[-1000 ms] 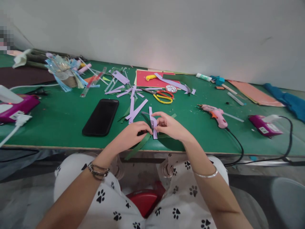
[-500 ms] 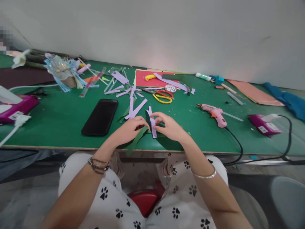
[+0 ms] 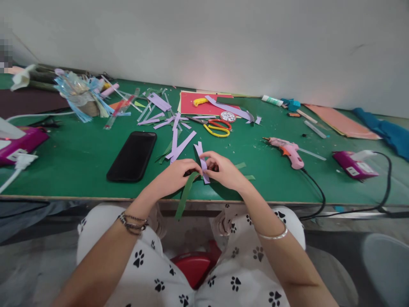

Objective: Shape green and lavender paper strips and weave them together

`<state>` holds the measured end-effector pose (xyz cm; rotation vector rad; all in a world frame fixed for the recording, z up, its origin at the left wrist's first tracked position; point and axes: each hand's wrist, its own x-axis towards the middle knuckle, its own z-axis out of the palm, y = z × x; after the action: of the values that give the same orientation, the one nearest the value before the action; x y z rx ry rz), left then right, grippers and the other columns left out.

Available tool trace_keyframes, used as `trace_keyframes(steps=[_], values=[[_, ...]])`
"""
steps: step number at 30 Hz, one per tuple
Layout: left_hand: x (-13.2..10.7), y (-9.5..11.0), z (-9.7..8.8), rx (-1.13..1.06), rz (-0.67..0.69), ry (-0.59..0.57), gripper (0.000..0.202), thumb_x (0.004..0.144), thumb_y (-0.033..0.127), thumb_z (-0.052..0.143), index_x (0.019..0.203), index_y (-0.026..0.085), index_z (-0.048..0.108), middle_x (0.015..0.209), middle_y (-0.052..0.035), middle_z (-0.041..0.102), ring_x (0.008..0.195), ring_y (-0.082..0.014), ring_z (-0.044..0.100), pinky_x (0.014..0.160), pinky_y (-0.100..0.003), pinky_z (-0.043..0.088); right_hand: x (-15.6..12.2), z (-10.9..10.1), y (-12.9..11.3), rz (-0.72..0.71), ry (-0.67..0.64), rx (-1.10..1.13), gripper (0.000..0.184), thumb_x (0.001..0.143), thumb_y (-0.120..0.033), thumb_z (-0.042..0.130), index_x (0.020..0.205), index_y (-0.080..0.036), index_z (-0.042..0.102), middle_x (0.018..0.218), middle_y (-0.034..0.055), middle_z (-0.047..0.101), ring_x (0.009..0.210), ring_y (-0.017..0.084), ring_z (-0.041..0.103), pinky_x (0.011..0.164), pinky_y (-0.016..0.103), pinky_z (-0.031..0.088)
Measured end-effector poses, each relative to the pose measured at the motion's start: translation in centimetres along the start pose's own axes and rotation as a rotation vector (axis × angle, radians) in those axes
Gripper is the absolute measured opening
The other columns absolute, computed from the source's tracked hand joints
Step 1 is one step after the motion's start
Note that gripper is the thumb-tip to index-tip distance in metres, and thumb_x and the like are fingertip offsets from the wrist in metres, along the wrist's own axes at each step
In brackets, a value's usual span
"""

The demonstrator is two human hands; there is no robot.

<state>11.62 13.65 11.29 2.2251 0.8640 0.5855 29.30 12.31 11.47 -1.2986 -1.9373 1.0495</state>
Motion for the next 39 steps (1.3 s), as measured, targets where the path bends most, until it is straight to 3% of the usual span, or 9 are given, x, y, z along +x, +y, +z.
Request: trace_keyframes(steps=[5,16,25,32,39], values=[[0.04,-0.03,0.15,0.085,0.002,0.035,0.025,0.074,0.01,0.041,0.079,0.018,0.064,0.081,-0.0023,0.058,0.069,-0.0129,0.053,0.066,-0.024,0.042,-0.19,-0.02,-0.05,0.02,0.036,0.022,0.034,0.066,-0.01,0.05,0.099,-0.017,0.047,0.066,-0.004,0.051,0.058,0.009,0.047,0.056,0.023,0.036],[0.17,0.44,0.34,0.034,-0.07,0.042,0.018,0.073,0.01,0.049,0.079,0.017,0.064,0.08,-0.0022,0.064,0.073,-0.0142,0.057,0.068,-0.023,0.041,-0.24,0.03,-0.06,0.035,0.051,0.146,0.028,0.067,-0.012,0.051,0.095,-0.017,0.048,0.065,-0.0045,0.052,0.054,0.008,0.048,0.055,0.023,0.039],[0.13,0.17,0.67,0.062,0.005,0.048,0.024,0.074,0.007,0.043,0.079,0.018,0.064,0.085,-0.0028,0.063,0.08,-0.0148,0.057,0.075,-0.026,0.042,-0.2,0.07,-0.02,0.018,0.035,0.033,0.029,0.068,-0.007,0.05,0.095,-0.016,0.049,0.066,-0.0039,0.05,0.057,0.008,0.048,0.056,0.022,0.04],[0.09,0.4,0.73,0.097,-0.026,0.006,0.026,0.075,0.008,0.044,0.086,0.019,0.065,0.087,-0.0032,0.058,0.074,-0.0143,0.055,0.07,-0.026,0.043,-0.21,0.11,-0.26,0.016,0.028,0.003,0.03,0.068,-0.006,0.05,0.096,-0.017,0.046,0.065,-0.0051,0.048,0.054,0.007,0.047,0.054,0.022,0.039],[0.28,0.76,0.93,0.172,-0.025,-0.005,0.026,0.078,0.007,0.041,0.087,0.017,0.064,0.094,-0.0048,0.058,0.085,-0.0164,0.057,0.078,-0.029,0.043,-0.11,0.22,-0.14,0.046,0.057,0.102,0.047,0.067,-0.009,0.05,0.111,-0.017,0.036,0.069,-0.0052,0.049,0.055,0.007,0.047,0.055,0.023,0.039]])
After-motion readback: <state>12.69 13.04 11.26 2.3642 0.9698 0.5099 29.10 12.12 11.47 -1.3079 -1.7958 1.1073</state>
